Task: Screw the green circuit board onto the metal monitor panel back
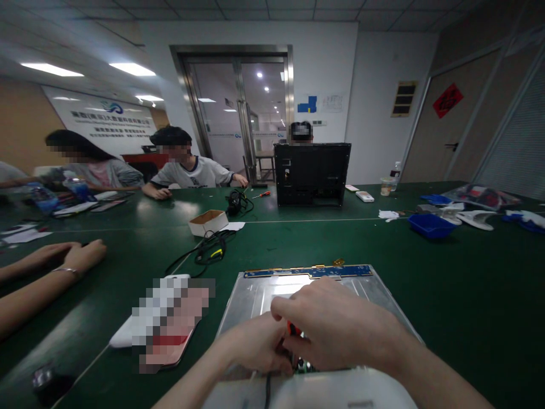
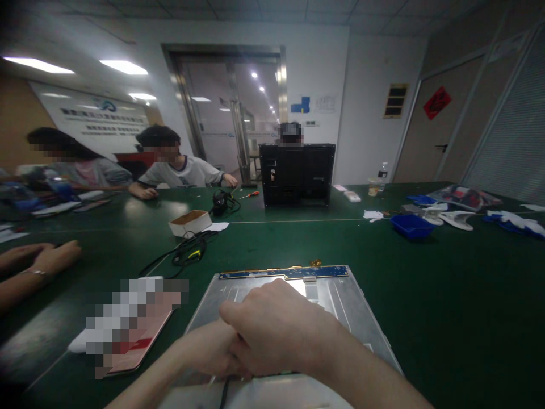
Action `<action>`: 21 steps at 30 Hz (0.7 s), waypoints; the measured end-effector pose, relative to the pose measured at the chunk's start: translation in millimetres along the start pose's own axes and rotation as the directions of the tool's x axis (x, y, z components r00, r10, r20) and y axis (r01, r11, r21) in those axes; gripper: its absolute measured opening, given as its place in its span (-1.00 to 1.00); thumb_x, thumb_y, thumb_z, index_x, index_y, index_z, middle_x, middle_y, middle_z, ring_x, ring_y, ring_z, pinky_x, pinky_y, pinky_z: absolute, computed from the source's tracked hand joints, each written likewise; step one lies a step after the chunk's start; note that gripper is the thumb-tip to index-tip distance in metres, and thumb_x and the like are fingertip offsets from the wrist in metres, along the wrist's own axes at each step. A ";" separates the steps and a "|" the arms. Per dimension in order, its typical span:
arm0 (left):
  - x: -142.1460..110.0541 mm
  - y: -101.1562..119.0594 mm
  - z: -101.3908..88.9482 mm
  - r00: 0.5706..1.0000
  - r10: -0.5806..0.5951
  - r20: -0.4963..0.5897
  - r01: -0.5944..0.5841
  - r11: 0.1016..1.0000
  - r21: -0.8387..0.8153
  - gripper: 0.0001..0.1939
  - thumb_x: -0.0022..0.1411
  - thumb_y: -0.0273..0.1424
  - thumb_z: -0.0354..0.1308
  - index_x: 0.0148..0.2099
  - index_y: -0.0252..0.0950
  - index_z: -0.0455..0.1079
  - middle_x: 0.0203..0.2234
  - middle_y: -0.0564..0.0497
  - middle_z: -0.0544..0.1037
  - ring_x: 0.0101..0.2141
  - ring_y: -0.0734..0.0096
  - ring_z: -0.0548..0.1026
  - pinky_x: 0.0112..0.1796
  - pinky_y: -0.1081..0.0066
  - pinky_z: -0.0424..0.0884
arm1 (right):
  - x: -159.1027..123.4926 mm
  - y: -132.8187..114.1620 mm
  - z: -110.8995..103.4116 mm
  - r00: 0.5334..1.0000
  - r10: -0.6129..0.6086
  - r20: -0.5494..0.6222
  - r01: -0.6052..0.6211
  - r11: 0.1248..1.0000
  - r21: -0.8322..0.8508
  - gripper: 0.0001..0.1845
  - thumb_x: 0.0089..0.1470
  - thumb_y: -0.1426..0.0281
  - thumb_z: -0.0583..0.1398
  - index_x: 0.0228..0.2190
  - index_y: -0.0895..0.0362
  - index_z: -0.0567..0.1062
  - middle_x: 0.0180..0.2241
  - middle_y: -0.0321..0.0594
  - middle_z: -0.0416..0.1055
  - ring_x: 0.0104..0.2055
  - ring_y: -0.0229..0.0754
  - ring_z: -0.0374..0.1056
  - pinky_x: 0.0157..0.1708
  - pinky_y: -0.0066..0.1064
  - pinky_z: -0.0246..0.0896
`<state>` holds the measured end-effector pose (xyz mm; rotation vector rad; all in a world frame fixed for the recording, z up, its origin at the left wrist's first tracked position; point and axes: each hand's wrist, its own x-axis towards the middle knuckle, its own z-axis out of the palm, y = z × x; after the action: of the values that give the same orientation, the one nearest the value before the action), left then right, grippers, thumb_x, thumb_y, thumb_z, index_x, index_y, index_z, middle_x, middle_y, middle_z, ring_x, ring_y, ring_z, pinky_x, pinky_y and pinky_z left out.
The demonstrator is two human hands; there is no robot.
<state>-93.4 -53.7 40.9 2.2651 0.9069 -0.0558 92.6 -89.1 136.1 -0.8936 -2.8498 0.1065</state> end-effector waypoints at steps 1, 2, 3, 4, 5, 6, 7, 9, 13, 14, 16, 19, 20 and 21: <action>0.0 0.3 0.0 1.000 0.004 -0.001 -0.004 1.000 0.000 -0.92 -0.05 -0.49 0.26 -0.41 -0.23 0.51 -0.59 0.16 0.46 -0.53 0.46 0.38 -0.58 0.55 0.18 | 0.1 0.1 -0.1 1.000 -0.005 -0.002 0.005 1.000 -0.001 -0.82 0.13 0.33 0.16 -0.21 0.10 0.45 -0.40 -0.22 0.57 -0.48 -0.20 0.39 -0.57 -0.38 -0.21; 0.0 0.3 0.1 1.000 0.005 0.000 -0.005 1.000 0.004 -0.92 -0.05 -0.49 0.27 -0.41 -0.23 0.50 -0.58 0.16 0.48 -0.51 0.45 0.39 -0.57 0.55 0.18 | 0.1 0.3 -0.4 1.000 -0.010 -0.004 0.010 1.000 0.001 -0.82 0.12 0.33 0.16 -0.21 0.10 0.45 -0.40 -0.23 0.57 -0.48 -0.20 0.39 -0.57 -0.39 -0.20; -0.1 0.1 0.2 1.000 0.008 0.000 -0.008 1.000 0.008 -0.92 -0.05 -0.48 0.29 -0.42 -0.24 0.49 -0.56 0.15 0.49 -0.50 0.45 0.40 -0.57 0.55 0.18 | -0.1 0.4 -0.9 1.000 -0.010 -0.006 0.010 1.000 0.004 -0.82 0.12 0.34 0.16 -0.21 0.10 0.45 -0.39 -0.23 0.57 -0.47 -0.20 0.40 -0.57 -0.39 -0.19; -0.1 -0.4 0.3 1.000 0.013 0.005 -0.013 1.000 0.013 -0.93 -0.05 -0.47 0.30 -0.43 -0.25 0.48 -0.55 0.14 0.50 -0.50 0.44 0.41 -0.57 0.55 0.18 | -0.3 0.6 -1.6 1.000 -0.008 -0.006 0.008 1.000 0.007 -0.81 0.12 0.34 0.16 -0.20 0.10 0.45 -0.38 -0.23 0.57 -0.46 -0.20 0.40 -0.56 -0.39 -0.18; -0.1 -1.2 0.6 1.000 0.017 0.012 -0.017 1.000 0.018 -0.93 -0.05 -0.47 0.31 -0.44 -0.26 0.47 -0.54 0.14 0.50 -0.50 0.44 0.41 -0.56 0.55 0.17 | -0.7 0.8 -2.4 1.000 -0.005 -0.003 0.005 1.000 0.008 -0.80 0.13 0.35 0.16 -0.18 0.09 0.45 -0.37 -0.23 0.57 -0.45 -0.20 0.41 -0.56 -0.39 -0.16; -0.1 -2.1 0.8 1.000 0.015 0.018 -0.015 1.000 0.021 -0.93 -0.04 -0.46 0.31 -0.44 -0.27 0.47 -0.54 0.13 0.50 -0.50 0.44 0.41 -0.56 0.54 0.17 | -1.1 0.8 -3.2 1.000 0.000 0.002 0.000 1.000 0.009 -0.79 0.14 0.35 0.16 -0.17 0.09 0.45 -0.36 -0.22 0.58 -0.44 -0.19 0.42 -0.55 -0.39 -0.15; -0.1 -2.9 0.9 1.000 0.008 0.022 -0.009 1.000 0.022 -0.93 -0.03 -0.45 0.31 -0.43 -0.27 0.48 -0.53 0.12 0.50 -0.49 0.43 0.42 -0.56 0.54 0.18 | -1.4 0.7 -3.9 1.000 0.003 0.010 -0.003 1.000 0.010 -0.79 0.14 0.35 0.15 -0.16 0.09 0.45 -0.35 -0.22 0.58 -0.43 -0.19 0.43 -0.54 -0.39 -0.13; 0.2 -3.8 0.9 1.000 -0.009 0.028 0.009 1.000 0.026 -0.93 -0.02 -0.44 0.31 -0.39 -0.25 0.51 -0.52 0.11 0.50 -0.47 0.40 0.43 -0.53 0.52 0.20 | -1.8 0.3 -5.1 1.000 0.006 0.021 -0.006 1.000 0.012 -0.78 0.15 0.34 0.16 -0.14 0.09 0.45 -0.35 -0.21 0.58 -0.41 -0.17 0.45 -0.54 -0.39 -0.12; 0.5 -2.5 -0.4 0.998 -0.038 0.046 0.035 0.997 0.076 -0.89 -0.02 -0.39 0.32 -0.35 -0.24 0.54 -0.50 0.09 0.52 -0.44 0.34 0.44 -0.50 0.48 0.22 | -1.4 -0.5 -5.2 1.000 0.004 0.013 -0.004 1.000 0.012 -0.77 0.13 0.34 0.17 -0.15 0.10 0.45 -0.35 -0.20 0.58 -0.40 -0.14 0.47 -0.55 -0.38 -0.14; 0.5 -2.0 -0.6 0.998 -0.042 0.044 0.038 0.996 0.082 -0.89 -0.01 -0.39 0.32 -0.35 -0.24 0.54 -0.50 0.09 0.52 -0.44 0.34 0.44 -0.51 0.48 0.21 | -1.2 -0.5 -4.8 1.000 0.004 0.012 -0.004 1.000 0.010 -0.77 0.13 0.34 0.17 -0.15 0.10 0.45 -0.35 -0.20 0.58 -0.40 -0.15 0.47 -0.55 -0.38 -0.15; 0.2 -1.2 -0.7 0.998 -0.040 0.039 0.037 0.996 0.078 -0.90 -0.02 -0.40 0.32 -0.36 -0.24 0.54 -0.50 0.09 0.52 -0.45 0.35 0.44 -0.52 0.49 0.20 | -0.6 -0.2 -3.7 1.000 0.003 0.011 -0.003 1.000 0.004 -0.78 0.13 0.33 0.17 -0.16 0.10 0.46 -0.36 -0.20 0.58 -0.42 -0.15 0.46 -0.56 -0.38 -0.17; 0.0 -0.8 -0.3 0.998 -0.044 0.047 0.041 0.997 0.062 -0.92 -0.01 -0.46 0.30 -0.37 -0.25 0.54 -0.49 0.10 0.54 -0.45 0.37 0.45 -0.51 0.50 0.21 | 0.0 0.4 -2.0 1.000 -0.003 0.002 0.003 1.000 0.003 -0.78 0.11 0.34 0.17 -0.18 0.11 0.46 -0.39 -0.21 0.58 -0.45 -0.17 0.44 -0.56 -0.39 -0.18; 0.1 -0.8 -0.1 0.998 -0.050 0.047 0.047 0.997 0.062 -0.92 -0.01 -0.47 0.30 -0.37 -0.26 0.54 -0.49 0.09 0.55 -0.44 0.36 0.46 -0.50 0.50 0.22 | 0.2 0.5 -1.5 1.000 -0.007 0.001 0.007 1.000 0.005 -0.79 0.11 0.34 0.17 -0.19 0.12 0.46 -0.39 -0.21 0.58 -0.45 -0.17 0.43 -0.57 -0.39 -0.19; 0.2 -0.8 0.1 0.998 -0.044 0.043 0.042 0.997 0.060 -0.92 -0.02 -0.49 0.30 -0.38 -0.26 0.54 -0.48 0.09 0.56 -0.43 0.35 0.46 -0.49 0.49 0.24 | 0.3 0.5 -1.0 1.000 -0.009 -0.001 0.009 1.000 0.005 -0.79 0.11 0.34 0.17 -0.19 0.12 0.46 -0.39 -0.21 0.57 -0.46 -0.18 0.42 -0.57 -0.39 -0.19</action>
<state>-93.6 -53.2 40.3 2.2896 0.9423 -0.1529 92.8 -88.5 137.1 -0.8801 -2.8514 0.1117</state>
